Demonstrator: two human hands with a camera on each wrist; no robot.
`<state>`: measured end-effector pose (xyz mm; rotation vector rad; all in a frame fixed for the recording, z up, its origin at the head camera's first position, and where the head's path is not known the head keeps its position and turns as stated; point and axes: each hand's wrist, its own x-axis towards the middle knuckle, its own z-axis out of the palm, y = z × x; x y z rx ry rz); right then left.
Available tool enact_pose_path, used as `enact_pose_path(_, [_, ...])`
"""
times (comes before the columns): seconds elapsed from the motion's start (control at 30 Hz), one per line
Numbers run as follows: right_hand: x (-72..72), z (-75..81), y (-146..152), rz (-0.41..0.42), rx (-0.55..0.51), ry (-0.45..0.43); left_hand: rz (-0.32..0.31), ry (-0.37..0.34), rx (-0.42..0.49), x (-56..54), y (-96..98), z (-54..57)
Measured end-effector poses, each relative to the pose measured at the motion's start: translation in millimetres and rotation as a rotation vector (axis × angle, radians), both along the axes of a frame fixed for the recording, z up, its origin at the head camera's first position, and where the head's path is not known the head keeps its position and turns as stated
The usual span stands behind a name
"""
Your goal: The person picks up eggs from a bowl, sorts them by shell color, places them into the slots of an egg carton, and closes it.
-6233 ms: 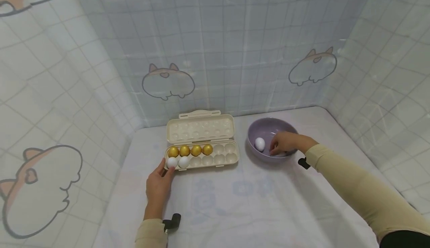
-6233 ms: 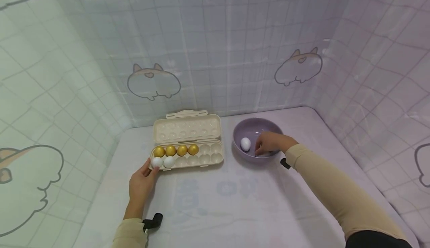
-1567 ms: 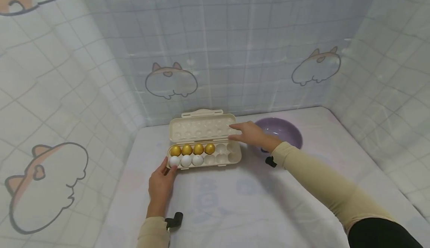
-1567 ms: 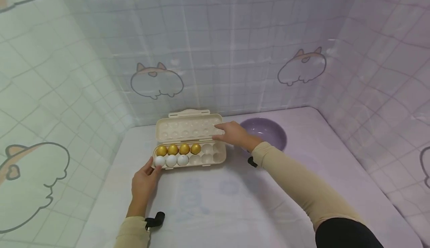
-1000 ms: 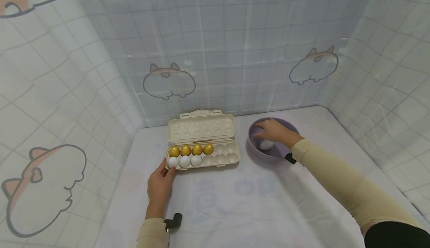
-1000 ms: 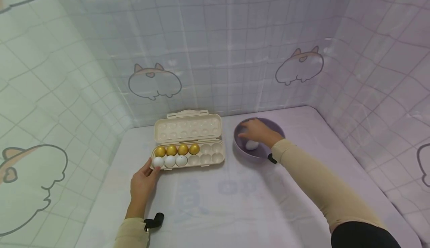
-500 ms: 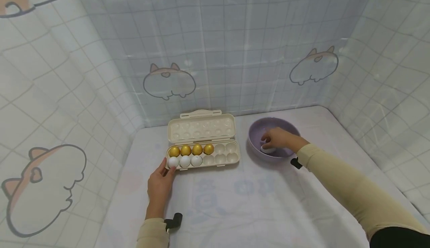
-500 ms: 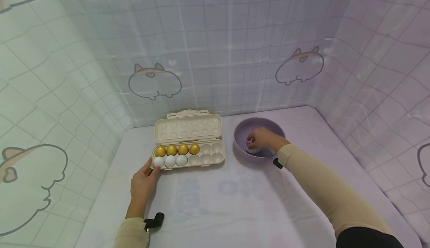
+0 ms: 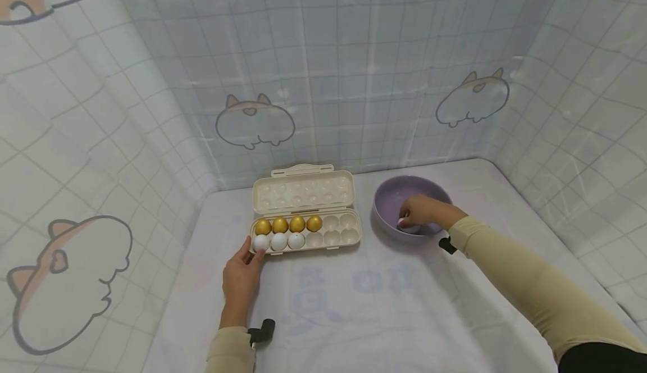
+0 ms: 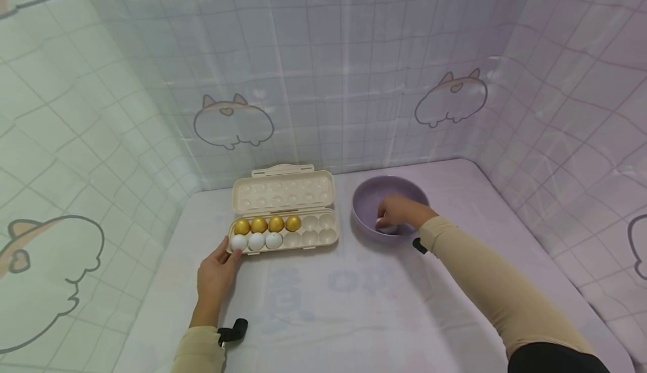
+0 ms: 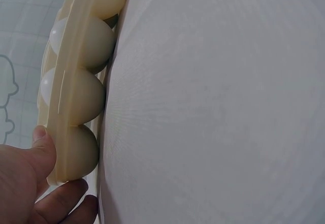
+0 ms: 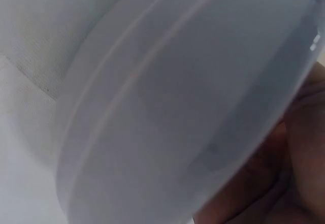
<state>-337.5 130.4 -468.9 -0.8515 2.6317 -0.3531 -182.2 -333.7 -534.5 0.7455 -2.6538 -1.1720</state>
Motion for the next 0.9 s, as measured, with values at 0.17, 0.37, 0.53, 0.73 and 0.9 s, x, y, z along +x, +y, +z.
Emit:
enact_pose_path(0.17, [1.9,0.3,0.8,0.008,0.055,0.006,-0.004,0.006,-0.001,0.3,-1.0,-1.8])
enact_pose_path(0.37, [7.4,1.5,-0.1,0.007,0.104,0.018,0.006,0.002,0.012,0.8,-0.4,-1.4])
enact_pose_path(0.53, [9.7,4.1,2.1,-0.013,0.088,-0.001,0.003,0.006,0.004,1.4,-1.1,-2.9])
enact_pose_path(0.73, [5.3,16.0,5.3,-0.012,-0.002,0.047,-0.009,0.011,-0.006,2.3,-2.4,-2.0])
enact_pose_path(0.9, [-3.7,25.6,-0.5,-0.005,-0.083,0.087,-0.009,0.007,0.0,2.4,-2.7,-1.3])
